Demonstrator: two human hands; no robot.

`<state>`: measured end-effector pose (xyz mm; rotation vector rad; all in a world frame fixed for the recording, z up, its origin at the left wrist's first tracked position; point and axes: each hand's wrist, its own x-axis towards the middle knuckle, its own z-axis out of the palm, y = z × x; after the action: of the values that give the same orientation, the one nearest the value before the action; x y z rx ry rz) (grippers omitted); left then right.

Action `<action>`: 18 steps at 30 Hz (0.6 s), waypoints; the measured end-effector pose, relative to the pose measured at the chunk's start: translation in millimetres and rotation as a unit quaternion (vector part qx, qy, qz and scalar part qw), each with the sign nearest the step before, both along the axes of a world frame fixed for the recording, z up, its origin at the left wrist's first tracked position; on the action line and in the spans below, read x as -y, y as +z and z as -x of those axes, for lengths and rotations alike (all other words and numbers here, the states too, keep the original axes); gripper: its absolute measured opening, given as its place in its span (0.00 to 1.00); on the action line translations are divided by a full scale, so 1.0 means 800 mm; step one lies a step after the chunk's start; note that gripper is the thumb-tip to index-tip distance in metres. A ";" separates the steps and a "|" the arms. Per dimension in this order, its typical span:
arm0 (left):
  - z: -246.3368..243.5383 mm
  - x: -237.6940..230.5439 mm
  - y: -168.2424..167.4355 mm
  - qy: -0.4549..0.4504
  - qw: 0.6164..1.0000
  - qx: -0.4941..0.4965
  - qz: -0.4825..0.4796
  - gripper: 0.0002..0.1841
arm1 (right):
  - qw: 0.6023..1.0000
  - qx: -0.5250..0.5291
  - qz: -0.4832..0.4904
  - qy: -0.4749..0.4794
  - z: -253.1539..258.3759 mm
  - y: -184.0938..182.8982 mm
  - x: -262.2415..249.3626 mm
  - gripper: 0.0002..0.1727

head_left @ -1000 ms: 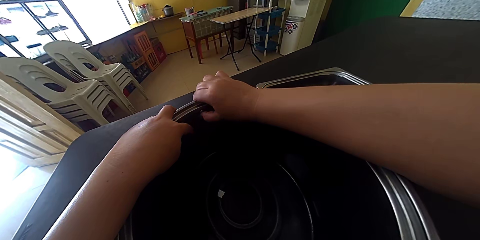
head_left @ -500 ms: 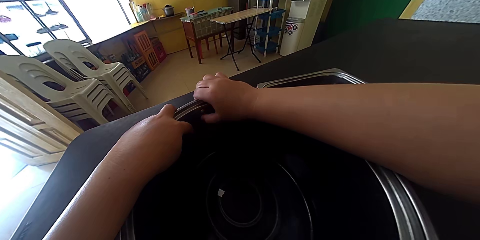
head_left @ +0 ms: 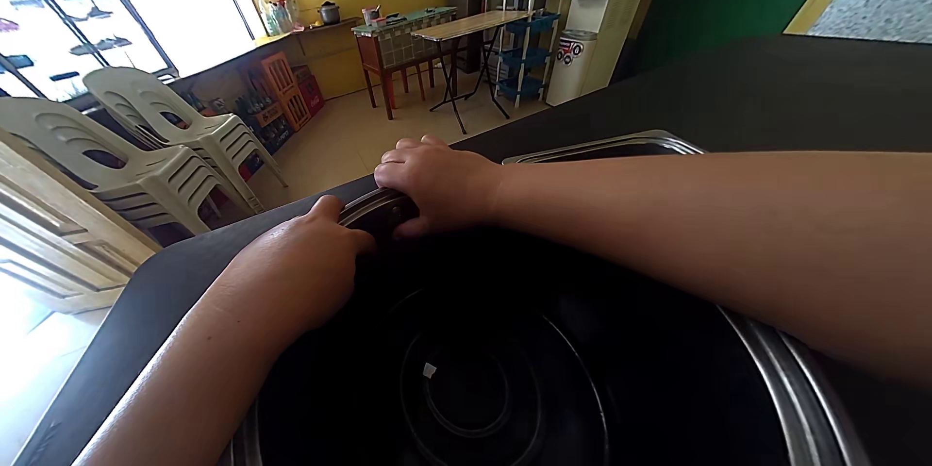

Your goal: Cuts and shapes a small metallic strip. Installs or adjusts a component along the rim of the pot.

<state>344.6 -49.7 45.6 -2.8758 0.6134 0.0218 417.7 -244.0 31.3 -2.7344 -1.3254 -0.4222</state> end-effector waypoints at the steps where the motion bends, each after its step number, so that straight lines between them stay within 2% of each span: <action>1: 0.001 0.000 0.000 -0.001 1.000 0.001 0.002 0.16 | 1.000 -0.008 -0.003 0.007 -0.001 0.001 0.002 0.23; 7: 0.001 -0.001 -0.001 -0.002 1.000 0.001 0.011 0.16 | 1.000 0.000 -0.022 0.003 -0.001 -0.002 0.003 0.15; 18: -0.003 0.000 0.005 -0.006 1.000 -0.021 0.016 0.15 | 0.990 0.136 0.028 -0.041 0.004 -0.022 -0.004 0.22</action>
<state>346.8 -49.4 49.6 -2.9089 0.6431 0.0728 414.6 -240.8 13.5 -2.8668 -1.2984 -0.8005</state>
